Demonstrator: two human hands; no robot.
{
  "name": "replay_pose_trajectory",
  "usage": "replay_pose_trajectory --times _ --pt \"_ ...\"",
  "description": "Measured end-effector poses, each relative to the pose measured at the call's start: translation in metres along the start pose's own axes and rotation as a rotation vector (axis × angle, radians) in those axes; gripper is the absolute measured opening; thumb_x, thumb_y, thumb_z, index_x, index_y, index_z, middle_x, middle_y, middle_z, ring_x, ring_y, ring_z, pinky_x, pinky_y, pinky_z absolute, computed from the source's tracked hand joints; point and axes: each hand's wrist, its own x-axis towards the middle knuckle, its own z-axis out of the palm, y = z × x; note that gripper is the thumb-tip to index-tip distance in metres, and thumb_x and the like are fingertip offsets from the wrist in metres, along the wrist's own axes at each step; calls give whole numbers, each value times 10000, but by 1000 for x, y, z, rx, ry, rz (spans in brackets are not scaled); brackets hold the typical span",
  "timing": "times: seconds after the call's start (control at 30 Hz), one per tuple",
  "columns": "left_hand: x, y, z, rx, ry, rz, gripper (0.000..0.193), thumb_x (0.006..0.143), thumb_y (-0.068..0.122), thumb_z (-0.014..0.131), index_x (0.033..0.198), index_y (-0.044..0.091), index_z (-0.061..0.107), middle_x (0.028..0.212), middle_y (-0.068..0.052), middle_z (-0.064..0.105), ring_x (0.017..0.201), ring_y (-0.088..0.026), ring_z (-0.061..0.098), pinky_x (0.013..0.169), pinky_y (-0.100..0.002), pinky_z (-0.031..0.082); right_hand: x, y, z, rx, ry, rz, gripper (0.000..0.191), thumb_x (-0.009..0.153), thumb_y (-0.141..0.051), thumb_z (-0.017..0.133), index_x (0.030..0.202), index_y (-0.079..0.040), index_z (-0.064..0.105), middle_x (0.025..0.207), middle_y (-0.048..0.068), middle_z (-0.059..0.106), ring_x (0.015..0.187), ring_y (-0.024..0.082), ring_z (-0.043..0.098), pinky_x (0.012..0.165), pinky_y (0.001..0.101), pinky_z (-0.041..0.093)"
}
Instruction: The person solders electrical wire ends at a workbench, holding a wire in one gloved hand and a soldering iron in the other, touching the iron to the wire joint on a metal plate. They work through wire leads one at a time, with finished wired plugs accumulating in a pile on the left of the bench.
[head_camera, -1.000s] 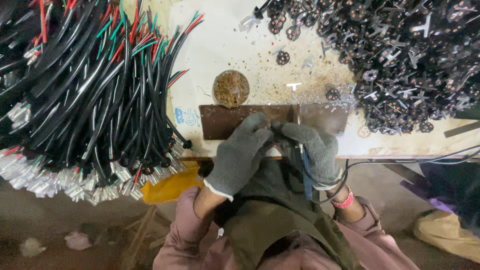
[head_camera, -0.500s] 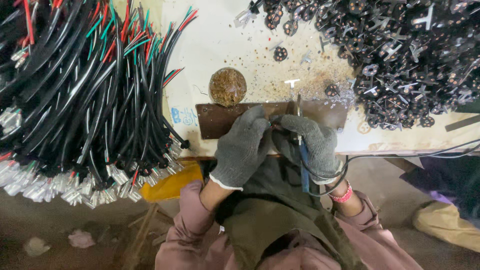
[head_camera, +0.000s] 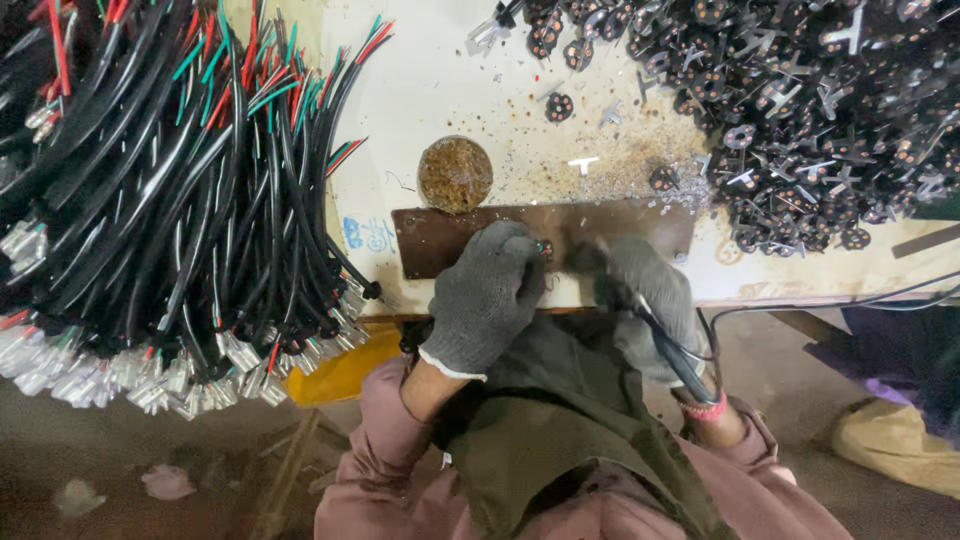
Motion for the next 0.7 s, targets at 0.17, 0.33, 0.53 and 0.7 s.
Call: replay_pose_trajectory --times 0.17,0.33,0.53,0.7 --pt "0 1 0 -11 -20 -38 208 912 164 714 1070 112 588 1153 -83 640 1043 -316 664 774 -425 566 -23 30 1 -295 32 -281 268 902 -117 633 1165 -83 671 975 139 697 766 242 685 679 344 540" --pt "3 2 -2 9 -36 -42 192 910 167 724 1056 107 615 1141 -90 642 1024 -311 661 779 -420 567 -24 39 7 -316 31 -292 267 894 -117 651 1157 -82 678 984 138 704 785 252 693 696 349 545" --pt "3 9 -3 -42 57 -74 177 929 124 716 1092 128 649 1161 -59 650 1049 -274 685 820 -372 589 -21 34 4 -293 -34 -273 266 884 -116 672 1147 -82 686 996 137 713 806 264 703 716 355 552" --pt "2 10 1 -30 -12 -49 188 893 119 721 1063 99 644 1158 -65 645 1011 -297 674 772 -390 570 -23 35 2 -279 -27 -263 265 875 -116 690 1138 -81 693 1005 136 720 825 274 711 732 359 557"
